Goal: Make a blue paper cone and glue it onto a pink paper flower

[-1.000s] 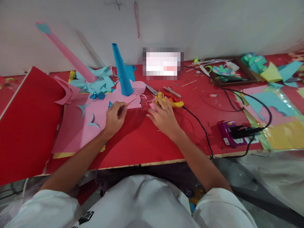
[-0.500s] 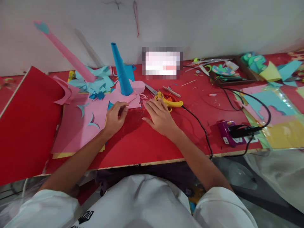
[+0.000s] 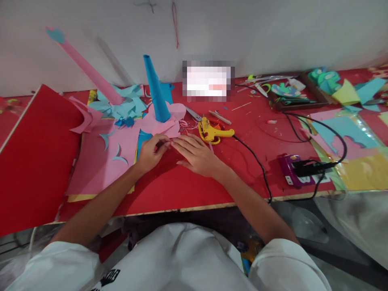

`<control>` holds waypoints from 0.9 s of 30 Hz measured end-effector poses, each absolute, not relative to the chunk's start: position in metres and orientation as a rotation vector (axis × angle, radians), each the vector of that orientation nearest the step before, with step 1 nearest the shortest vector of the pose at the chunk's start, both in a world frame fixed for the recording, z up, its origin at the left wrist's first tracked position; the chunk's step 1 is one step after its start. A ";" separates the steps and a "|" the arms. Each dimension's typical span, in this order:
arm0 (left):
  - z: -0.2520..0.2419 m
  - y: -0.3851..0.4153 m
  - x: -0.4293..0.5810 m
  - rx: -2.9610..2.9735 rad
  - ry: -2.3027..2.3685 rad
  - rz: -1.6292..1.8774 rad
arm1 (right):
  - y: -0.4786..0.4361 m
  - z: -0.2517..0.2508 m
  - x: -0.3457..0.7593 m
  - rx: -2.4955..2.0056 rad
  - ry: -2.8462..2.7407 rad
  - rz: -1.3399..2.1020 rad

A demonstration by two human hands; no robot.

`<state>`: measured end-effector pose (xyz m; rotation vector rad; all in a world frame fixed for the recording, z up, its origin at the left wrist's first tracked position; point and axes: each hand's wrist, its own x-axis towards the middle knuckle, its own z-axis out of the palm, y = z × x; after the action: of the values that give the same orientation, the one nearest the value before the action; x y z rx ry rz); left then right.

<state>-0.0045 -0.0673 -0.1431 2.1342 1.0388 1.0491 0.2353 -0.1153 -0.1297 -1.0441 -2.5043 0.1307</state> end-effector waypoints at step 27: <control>-0.145 -0.065 -0.005 2.230 1.102 1.081 | -0.105 -0.142 0.243 -1.247 -1.957 0.300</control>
<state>-0.0052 -0.0648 -0.1454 2.2305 1.1018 1.0811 0.2428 -0.1049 -0.1420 -1.2468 -1.9570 0.2997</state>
